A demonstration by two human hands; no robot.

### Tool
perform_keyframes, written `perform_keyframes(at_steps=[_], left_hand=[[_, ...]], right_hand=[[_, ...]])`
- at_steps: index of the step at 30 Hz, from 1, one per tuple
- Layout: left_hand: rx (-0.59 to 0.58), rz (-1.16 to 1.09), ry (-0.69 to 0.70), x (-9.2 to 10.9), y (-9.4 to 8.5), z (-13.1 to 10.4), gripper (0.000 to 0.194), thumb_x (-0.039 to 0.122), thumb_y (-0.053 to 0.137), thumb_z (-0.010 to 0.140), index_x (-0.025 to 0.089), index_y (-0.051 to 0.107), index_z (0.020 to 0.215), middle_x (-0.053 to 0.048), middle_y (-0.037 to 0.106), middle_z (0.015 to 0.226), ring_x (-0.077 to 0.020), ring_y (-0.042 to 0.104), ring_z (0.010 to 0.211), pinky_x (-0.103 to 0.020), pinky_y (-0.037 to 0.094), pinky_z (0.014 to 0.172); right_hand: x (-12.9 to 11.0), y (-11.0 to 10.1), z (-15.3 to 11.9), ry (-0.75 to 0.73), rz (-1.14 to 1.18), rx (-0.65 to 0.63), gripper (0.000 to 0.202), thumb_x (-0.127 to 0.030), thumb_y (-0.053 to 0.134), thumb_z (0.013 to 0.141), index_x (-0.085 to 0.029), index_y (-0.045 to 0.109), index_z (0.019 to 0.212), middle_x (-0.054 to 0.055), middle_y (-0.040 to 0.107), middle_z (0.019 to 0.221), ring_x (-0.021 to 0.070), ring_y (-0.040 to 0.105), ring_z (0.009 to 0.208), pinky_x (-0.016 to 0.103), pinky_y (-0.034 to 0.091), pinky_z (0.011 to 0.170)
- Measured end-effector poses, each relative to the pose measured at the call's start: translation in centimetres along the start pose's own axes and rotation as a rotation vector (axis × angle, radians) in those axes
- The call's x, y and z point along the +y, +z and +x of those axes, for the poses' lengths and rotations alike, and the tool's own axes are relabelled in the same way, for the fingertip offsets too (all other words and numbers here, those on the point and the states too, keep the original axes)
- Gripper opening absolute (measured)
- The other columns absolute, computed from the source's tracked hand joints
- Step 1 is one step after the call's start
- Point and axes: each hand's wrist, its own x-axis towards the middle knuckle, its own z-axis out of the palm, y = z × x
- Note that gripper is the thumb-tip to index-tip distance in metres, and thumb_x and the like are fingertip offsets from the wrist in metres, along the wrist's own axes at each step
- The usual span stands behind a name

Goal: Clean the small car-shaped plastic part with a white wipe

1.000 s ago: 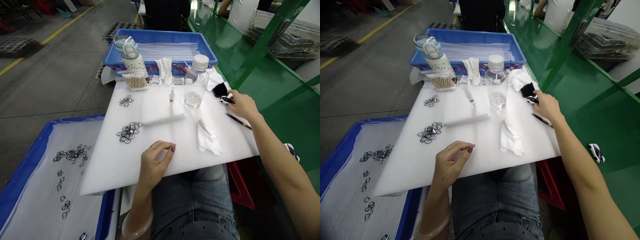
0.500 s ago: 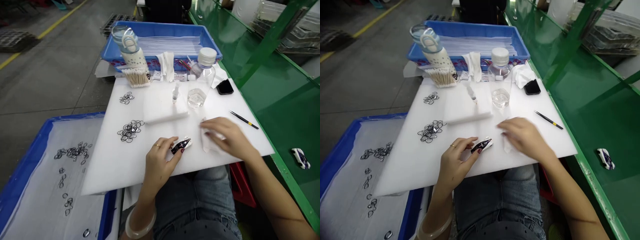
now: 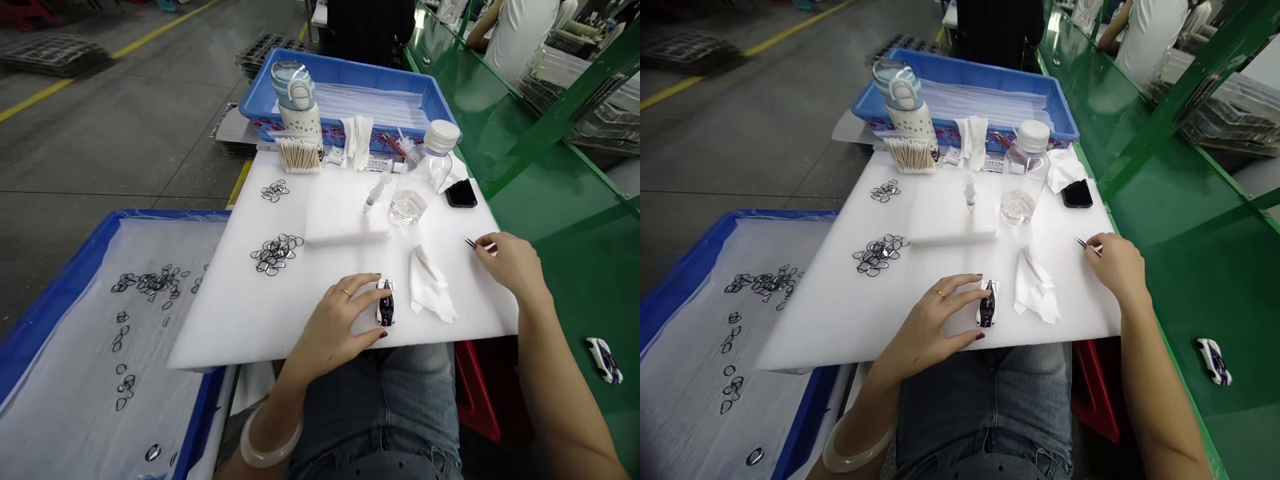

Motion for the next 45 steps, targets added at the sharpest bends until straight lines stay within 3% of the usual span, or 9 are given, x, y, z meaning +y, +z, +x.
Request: perform_keyframes(at_steps=[7,15,19,23,30,34,37,41,45], left_hand=[[-0.081,0.113,-0.002,0.2,0.5,0.6,0.056,0.026,0.069,0.086,0.027,0.05,0.139,-0.008,0.053,0.146,-0.0294,0.049,0.135,-0.052,0.046,0.107],[0.037,0.084,-0.056,0.3,0.7,0.0,0.054,0.021,0.078,0.074,0.024,0.059,0.125,-0.009,0.061,0.127,-0.03,0.059,0.116,-0.051,0.052,0.097],[0.056,0.069,-0.074,0.4,0.6,-0.2,0.055,0.021,0.081,0.071,0.022,0.061,0.122,-0.009,0.062,0.124,-0.0294,0.059,0.113,-0.05,0.053,0.096],[0.088,0.057,-0.057,0.2,0.5,0.0,0.056,0.023,0.082,0.069,0.022,0.061,0.121,-0.01,0.064,0.123,-0.03,0.06,0.112,-0.051,0.053,0.094],[0.155,0.0,-0.013,0.1,0.7,0.0,0.05,0.021,0.078,0.068,0.02,0.064,0.116,-0.009,0.07,0.119,-0.0304,0.062,0.11,-0.054,0.054,0.093],[0.187,-0.035,-0.057,0.2,0.8,-0.1,0.047,0.018,0.075,0.067,0.021,0.067,0.114,-0.008,0.072,0.116,-0.0293,0.064,0.108,-0.052,0.054,0.093],[0.208,-0.065,-0.064,0.2,0.8,-0.1,0.046,0.018,0.075,0.067,0.021,0.068,0.112,-0.006,0.073,0.112,-0.0289,0.065,0.107,-0.051,0.055,0.093],[0.204,-0.079,-0.061,0.2,0.7,0.0,0.046,0.017,0.075,0.066,0.022,0.068,0.111,-0.006,0.074,0.113,-0.0292,0.065,0.107,-0.051,0.055,0.093],[0.207,-0.106,-0.091,0.3,0.6,0.0,0.043,0.016,0.074,0.068,0.019,0.069,0.11,-0.007,0.073,0.114,-0.0287,0.066,0.107,-0.051,0.054,0.094]], right_hand=[[-0.7,0.6,-0.2,-0.011,-0.036,0.01,0.031,-0.026,0.044,0.086,-0.016,0.068,0.103,0.014,0.068,0.105,0.0271,0.061,0.079,0.033,0.035,0.054],[-7.1,0.5,5.9,-0.144,0.038,0.058,0.031,-0.019,0.049,0.083,-0.018,0.07,0.106,0.01,0.07,0.103,0.0254,0.063,0.088,0.033,0.039,0.063],[-9.2,0.1,3.0,-0.2,0.092,0.056,0.025,-0.03,0.05,0.089,-0.019,0.068,0.104,0.007,0.071,0.095,0.0223,0.063,0.079,0.031,0.037,0.06],[-8.7,-0.4,-1.0,-0.355,0.149,-0.169,0.019,-0.03,0.056,0.087,-0.022,0.066,0.099,0.001,0.07,0.083,0.0182,0.062,0.068,0.028,0.037,0.057],[-11.8,-2.6,0.1,-0.445,0.367,0.248,0.031,-0.03,0.053,0.09,-0.015,0.064,0.115,0.008,0.071,0.095,0.022,0.067,0.084,0.034,0.049,0.073],[-17.2,-2.3,2.1,-0.622,0.66,0.073,0.032,-0.028,0.056,0.088,-0.014,0.061,0.116,0.009,0.071,0.103,0.0219,0.067,0.093,0.033,0.05,0.082],[-19.6,-1.5,3.9,-0.59,0.59,-0.114,0.022,-0.037,0.052,0.094,-0.017,0.063,0.094,0.005,0.068,0.081,0.0224,0.064,0.081,0.035,0.046,0.078],[-19.3,-1.7,4.6,-0.57,0.796,-0.247,0.036,-0.05,0.046,0.098,-0.018,0.06,0.087,0.006,0.067,0.086,0.0224,0.063,0.086,0.037,0.046,0.081],[-17.7,-2.2,1.7,-0.648,1.253,-0.176,0.032,-0.051,0.059,0.093,-0.02,0.063,0.093,0.007,0.068,0.105,0.0223,0.062,0.108,0.038,0.047,0.095]])
